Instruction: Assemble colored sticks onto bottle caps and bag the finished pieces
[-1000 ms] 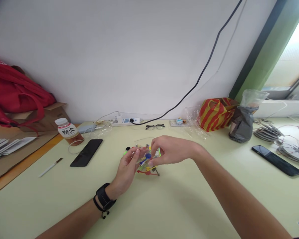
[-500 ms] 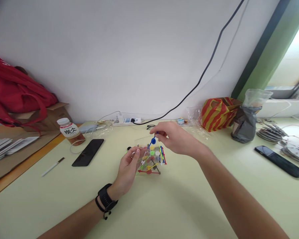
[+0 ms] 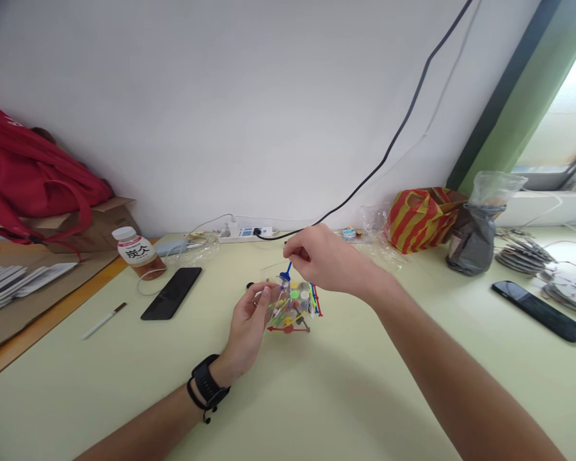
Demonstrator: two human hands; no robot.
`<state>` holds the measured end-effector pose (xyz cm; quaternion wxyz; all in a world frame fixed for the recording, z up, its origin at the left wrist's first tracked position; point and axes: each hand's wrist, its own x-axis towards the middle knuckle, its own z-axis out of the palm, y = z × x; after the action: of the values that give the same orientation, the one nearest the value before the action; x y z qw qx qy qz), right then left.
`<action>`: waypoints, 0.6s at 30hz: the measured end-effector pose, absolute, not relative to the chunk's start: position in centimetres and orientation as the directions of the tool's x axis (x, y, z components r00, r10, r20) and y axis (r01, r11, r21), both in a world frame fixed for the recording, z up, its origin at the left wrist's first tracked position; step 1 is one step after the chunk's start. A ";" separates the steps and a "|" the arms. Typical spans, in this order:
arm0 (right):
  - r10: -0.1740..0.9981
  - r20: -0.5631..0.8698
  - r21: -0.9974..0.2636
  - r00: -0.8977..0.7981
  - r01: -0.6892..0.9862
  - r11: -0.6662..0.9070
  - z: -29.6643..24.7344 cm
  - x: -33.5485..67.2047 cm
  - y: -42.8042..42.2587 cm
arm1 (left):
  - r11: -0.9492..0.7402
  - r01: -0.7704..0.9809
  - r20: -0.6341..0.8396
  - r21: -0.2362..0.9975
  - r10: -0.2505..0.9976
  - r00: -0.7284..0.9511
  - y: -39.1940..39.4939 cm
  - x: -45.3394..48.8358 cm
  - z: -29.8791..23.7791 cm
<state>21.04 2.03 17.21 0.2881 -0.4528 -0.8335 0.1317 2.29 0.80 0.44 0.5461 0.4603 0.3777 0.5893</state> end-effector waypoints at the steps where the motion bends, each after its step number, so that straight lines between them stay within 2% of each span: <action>1: 0.858 0.347 -0.515 -0.379 0.688 0.512 17.1 20.9 2.0 | -0.124 -0.299 0.134 0.946 0.991 0.012 0.8 2.3 0.4; 5: 0.948 0.276 -0.708 -0.158 0.633 0.312 14.9 20.1 1.9 | -0.128 -0.327 0.139 0.936 0.990 0.009 0.6 2.3 0.6; 9: 0.957 0.274 -0.793 -0.096 0.540 0.281 12.1 19.0 1.8 | -0.141 -0.304 0.142 0.942 0.990 -0.020 0.4 2.3 0.8; 15: 0.905 0.426 -0.678 -0.015 0.657 0.330 11.6 18.4 1.7 | -0.154 -0.322 0.153 0.934 0.988 -0.028 0.4 2.2 0.8; 18: 0.891 0.452 -0.654 -0.031 0.668 0.355 12.0 18.4 1.8 | -0.186 -0.312 0.184 0.932 0.982 -0.037 0.2 2.3 1.0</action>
<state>18.43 1.83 11.98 0.4237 -0.5524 -0.7056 0.1321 2.31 0.21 1.00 0.5220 0.4574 0.3665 0.6197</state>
